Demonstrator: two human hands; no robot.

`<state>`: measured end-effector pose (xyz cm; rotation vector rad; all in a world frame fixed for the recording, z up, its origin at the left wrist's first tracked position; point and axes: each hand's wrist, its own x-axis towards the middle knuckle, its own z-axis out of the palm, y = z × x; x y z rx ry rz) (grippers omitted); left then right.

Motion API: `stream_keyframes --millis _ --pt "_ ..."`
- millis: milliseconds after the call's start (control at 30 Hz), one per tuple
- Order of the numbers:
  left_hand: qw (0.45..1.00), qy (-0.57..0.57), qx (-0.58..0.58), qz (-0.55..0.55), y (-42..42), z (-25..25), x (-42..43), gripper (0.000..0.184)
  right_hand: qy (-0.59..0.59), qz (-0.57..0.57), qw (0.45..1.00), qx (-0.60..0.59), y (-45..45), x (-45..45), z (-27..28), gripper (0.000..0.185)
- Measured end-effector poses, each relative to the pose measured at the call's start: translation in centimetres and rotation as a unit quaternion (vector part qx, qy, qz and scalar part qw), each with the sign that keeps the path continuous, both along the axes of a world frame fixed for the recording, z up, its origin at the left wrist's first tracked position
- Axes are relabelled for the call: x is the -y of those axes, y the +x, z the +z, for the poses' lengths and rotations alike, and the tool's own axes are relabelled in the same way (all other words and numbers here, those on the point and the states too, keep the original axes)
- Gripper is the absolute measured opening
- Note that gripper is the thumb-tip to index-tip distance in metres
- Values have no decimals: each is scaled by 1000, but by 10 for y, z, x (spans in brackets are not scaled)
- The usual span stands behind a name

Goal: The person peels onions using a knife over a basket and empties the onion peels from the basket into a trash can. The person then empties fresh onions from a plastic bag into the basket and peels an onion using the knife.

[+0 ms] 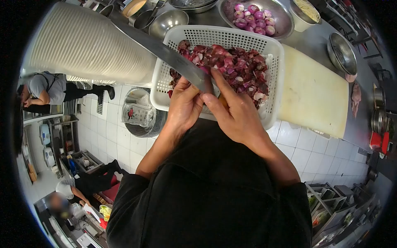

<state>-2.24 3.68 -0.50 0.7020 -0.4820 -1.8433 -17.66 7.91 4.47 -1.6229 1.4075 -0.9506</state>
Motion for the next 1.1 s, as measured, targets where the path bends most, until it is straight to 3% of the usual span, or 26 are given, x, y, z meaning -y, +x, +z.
stream_keyframes --millis 467,533,633,700,1100 --pt "1000 -21 5 -8 12 -3 7 21 -88 -37 995 -3 14 7 -22 54" --pt "999 -44 7 -19 17 -10 10 22 -53 -43 997 41 14 7 -26 51" --pt "998 -47 37 -22 21 -17 14 23 136 -35 978 152 5 9 -15 46" --pt "997 -59 41 -33 25 -18 13 22 280 -14 936 213 -8 14 -7 47" --pt "996 -48 15 -78 31 -21 12 32 290 -56 933 208 -19 24 -21 51"
